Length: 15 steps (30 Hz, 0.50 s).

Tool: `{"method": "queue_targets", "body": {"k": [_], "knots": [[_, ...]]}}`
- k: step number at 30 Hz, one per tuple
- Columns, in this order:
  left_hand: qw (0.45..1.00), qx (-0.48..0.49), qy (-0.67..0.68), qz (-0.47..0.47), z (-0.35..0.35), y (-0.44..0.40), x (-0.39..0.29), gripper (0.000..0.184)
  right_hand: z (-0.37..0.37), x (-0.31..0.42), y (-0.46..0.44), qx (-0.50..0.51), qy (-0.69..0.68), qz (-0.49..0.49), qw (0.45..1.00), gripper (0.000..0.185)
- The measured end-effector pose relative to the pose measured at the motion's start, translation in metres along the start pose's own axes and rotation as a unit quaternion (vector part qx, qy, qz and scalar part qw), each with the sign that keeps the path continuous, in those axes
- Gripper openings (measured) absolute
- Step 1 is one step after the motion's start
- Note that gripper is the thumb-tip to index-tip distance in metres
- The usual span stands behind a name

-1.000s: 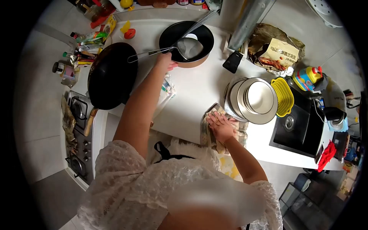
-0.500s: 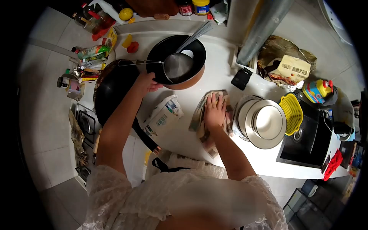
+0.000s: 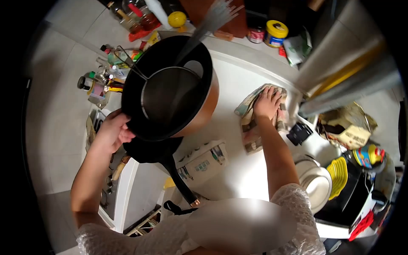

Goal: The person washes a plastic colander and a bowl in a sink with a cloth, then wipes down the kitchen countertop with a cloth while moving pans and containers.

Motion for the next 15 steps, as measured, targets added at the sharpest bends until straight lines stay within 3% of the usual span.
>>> {"method": "queue_targets", "body": {"k": [6,8,10,11,15], "knots": [[0.996,-0.083,0.019,-0.027,0.050,0.043,0.005,0.020,-0.019,0.097,-0.042,0.057,0.034,0.163,0.984,0.051],[0.992,-0.115,0.035,-0.030,0.054,0.053,0.012,0.023,-0.030,0.148,-0.047,0.069,0.056,0.264,0.960,0.051],[0.996,-0.045,0.060,-0.051,0.054,0.055,0.018,0.025,-0.037,0.190,-0.059,0.078,0.054,0.293,0.951,0.051],[0.994,-0.092,0.035,-0.041,0.052,0.062,0.017,0.027,-0.041,0.213,-0.060,0.068,0.053,0.333,0.939,0.049],[0.992,-0.088,0.075,-0.049,0.041,0.065,0.021,0.024,-0.046,0.284,-0.042,0.032,0.049,0.426,0.903,0.047]]}}
Point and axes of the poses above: each hand's wrist, its own y-axis away from the middle knuckle, its own z-axis out of the back of the hand, x = y × z, the point moved 9 cm from there along -y, towards the middle knuckle, and after that the axes turned 14 degrees about x, right-handed, at the moved point
